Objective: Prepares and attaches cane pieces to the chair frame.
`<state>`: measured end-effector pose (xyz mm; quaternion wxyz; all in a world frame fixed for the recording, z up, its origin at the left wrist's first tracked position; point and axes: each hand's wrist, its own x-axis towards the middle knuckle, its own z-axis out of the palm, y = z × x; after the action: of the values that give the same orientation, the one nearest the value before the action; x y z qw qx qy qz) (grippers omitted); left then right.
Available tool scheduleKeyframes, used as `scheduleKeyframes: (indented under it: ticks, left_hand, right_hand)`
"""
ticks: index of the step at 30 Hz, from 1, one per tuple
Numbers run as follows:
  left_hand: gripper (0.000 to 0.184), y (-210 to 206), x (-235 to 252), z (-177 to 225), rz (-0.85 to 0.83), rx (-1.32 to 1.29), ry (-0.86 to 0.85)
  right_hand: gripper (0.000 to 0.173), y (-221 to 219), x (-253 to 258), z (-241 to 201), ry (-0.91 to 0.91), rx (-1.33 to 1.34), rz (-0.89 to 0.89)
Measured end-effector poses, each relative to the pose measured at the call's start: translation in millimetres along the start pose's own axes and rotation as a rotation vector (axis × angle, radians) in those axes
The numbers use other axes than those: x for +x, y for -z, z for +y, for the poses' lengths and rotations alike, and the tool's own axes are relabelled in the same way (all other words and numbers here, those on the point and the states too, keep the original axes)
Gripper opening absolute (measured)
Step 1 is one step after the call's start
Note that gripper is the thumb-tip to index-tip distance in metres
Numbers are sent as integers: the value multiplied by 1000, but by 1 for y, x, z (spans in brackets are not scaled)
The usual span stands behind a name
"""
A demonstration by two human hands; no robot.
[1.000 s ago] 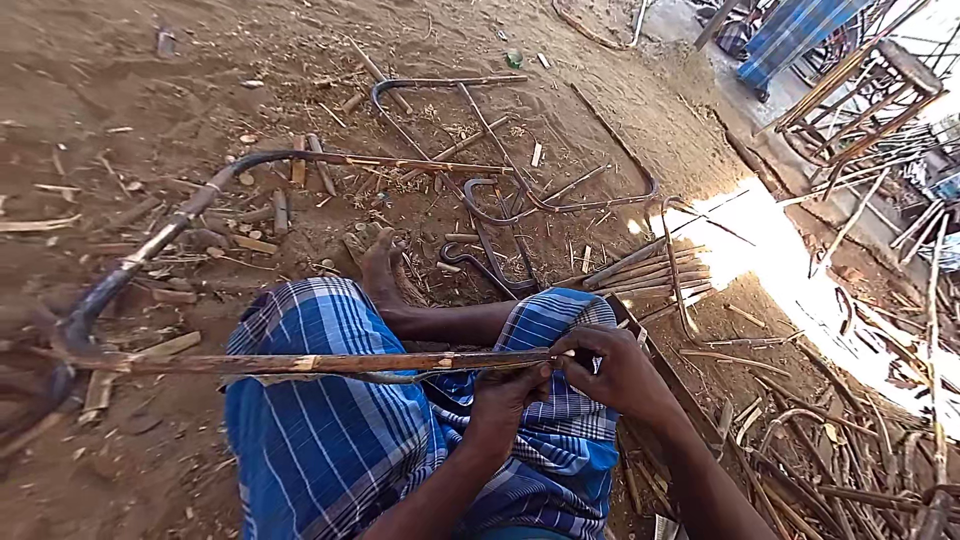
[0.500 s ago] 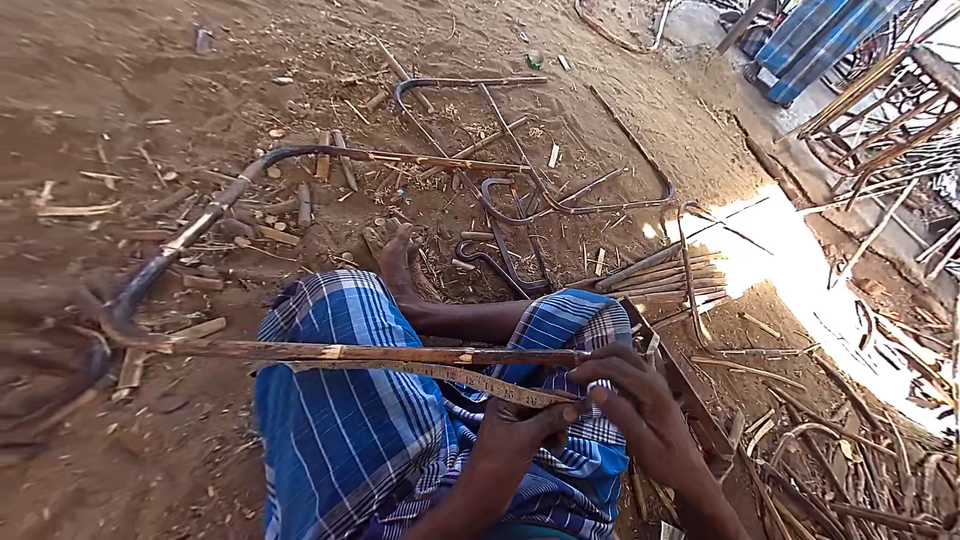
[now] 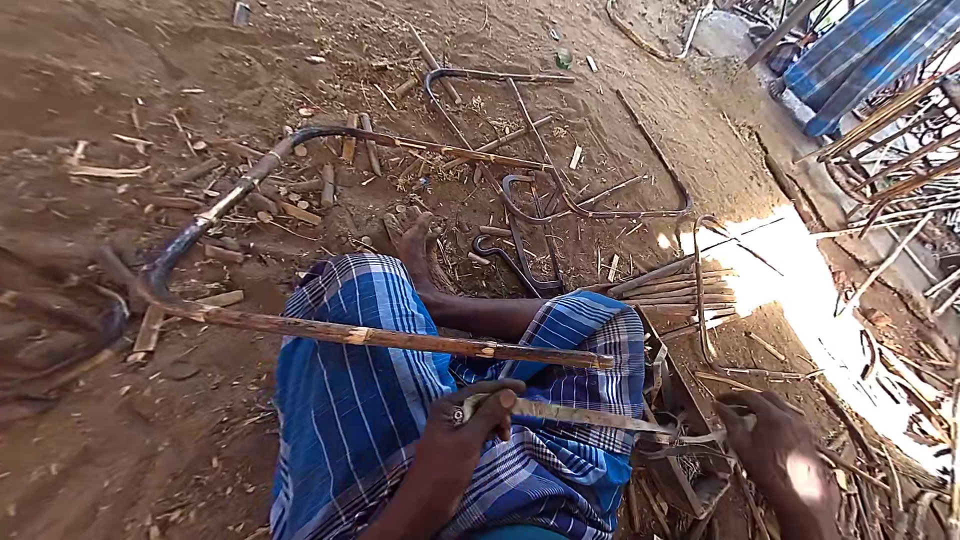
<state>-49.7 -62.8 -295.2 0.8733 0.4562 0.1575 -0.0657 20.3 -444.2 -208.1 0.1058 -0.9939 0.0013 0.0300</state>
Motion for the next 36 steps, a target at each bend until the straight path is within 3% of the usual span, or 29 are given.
scheduleKeyframes:
  ticks: [2, 4, 7, 11, 18, 21, 27, 36]
  left_hand:
    - [19, -18, -2, 0, -176, 110, -81]
    - [19, -34, -5, 3, -251, 135, -141]
    - [18, -38, 1, 7, -102, 84, -128]
    - [17, -27, 12, 3, 133, -73, 39]
    - [41, -31, 25, -3, 372, -167, 13]
    - [50, -27, 29, -2, 385, -132, -6]
    - [29, -23, 32, -6, 357, -102, -33]
    - [24, -21, 33, -4, 338, -155, -6]
  right_hand:
    - [31, -24, -6, -56, 235, 438, -51]
    - [41, -47, -17, -114, 364, 898, -297]
    - [25, -59, -7, -143, 334, 1101, -430]
    - [23, -45, 12, -134, 276, 865, -231]
    - [20, -50, 21, -131, 311, 656, -44]
    - [20, -56, 20, -132, 297, 615, -15]
    - [21, -57, 21, -134, 296, 574, -7]
    - [21, -59, 23, -135, 317, 533, 2]
